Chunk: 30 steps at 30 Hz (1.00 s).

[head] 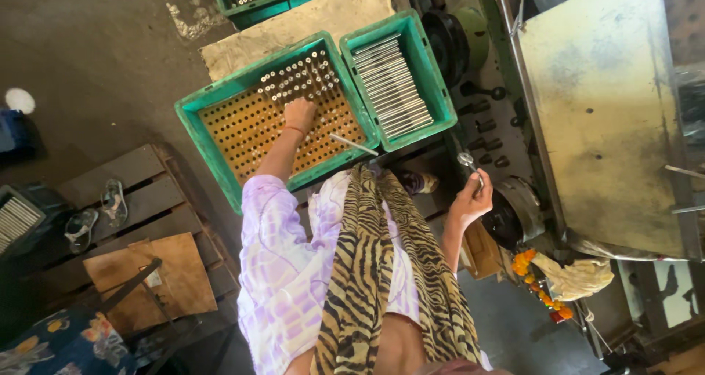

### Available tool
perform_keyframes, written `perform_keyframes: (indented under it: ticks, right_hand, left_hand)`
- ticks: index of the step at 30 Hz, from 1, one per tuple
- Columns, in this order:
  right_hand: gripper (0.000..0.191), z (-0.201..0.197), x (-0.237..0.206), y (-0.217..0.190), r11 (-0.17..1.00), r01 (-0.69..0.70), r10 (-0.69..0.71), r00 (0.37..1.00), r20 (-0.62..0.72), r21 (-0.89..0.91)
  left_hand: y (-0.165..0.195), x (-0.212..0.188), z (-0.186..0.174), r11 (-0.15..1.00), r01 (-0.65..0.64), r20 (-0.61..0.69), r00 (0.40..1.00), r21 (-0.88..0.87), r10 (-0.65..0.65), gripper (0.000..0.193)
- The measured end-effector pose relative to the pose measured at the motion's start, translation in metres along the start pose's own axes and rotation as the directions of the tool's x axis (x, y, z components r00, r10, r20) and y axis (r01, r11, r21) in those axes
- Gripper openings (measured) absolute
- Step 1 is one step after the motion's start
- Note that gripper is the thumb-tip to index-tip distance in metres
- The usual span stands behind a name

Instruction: The person repeatedly picks up small metal rods from a green crate, inserts them into a grinding machine, and operates a lever to grind the rod ends. Finished rods are placed into a second green crate. The process is repeated continuously throughout the clip.

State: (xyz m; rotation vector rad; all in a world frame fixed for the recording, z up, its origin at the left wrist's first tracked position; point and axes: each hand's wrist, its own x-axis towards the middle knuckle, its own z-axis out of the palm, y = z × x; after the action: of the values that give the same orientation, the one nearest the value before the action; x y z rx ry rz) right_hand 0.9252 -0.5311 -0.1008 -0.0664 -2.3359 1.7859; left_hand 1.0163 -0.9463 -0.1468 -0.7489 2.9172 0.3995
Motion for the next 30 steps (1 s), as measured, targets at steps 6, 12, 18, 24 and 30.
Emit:
perform_keyframes:
  ticks: [6,12,18,24,30]
  right_hand:
    - [0.018,-0.003,-0.005,0.008,0.991,0.064,-0.065,0.998,-0.006,-0.116]
    - [0.018,-0.005,-0.001,0.003,0.992,0.073,-0.073,0.997,0.006,-0.107]
    - [0.019,-0.005,-0.003,0.008,0.99,0.111,-0.112,0.994,-0.009,-0.085]
    - [0.02,-0.015,-0.015,0.022,0.998,0.037,-0.037,0.999,0.004,-0.048]
    - [0.021,-0.023,-0.018,0.02,0.986,0.084,-0.083,0.996,0.016,-0.143]
  left_hand:
    - [-0.009,0.002,-0.012,1.0,-0.024,0.02,1.0,0.019,0.023,0.012]
    - [-0.011,0.006,-0.038,0.975,0.171,0.163,0.976,-0.14,-0.148,0.05]
    - [0.01,0.002,-0.011,0.998,0.04,0.044,0.998,-0.05,-0.038,0.021]
    - [0.011,0.0,-0.005,0.999,-0.042,0.116,0.992,-0.02,0.044,0.011]
    - [0.011,-0.004,-0.007,0.998,-0.07,0.03,0.997,0.004,0.07,0.009]
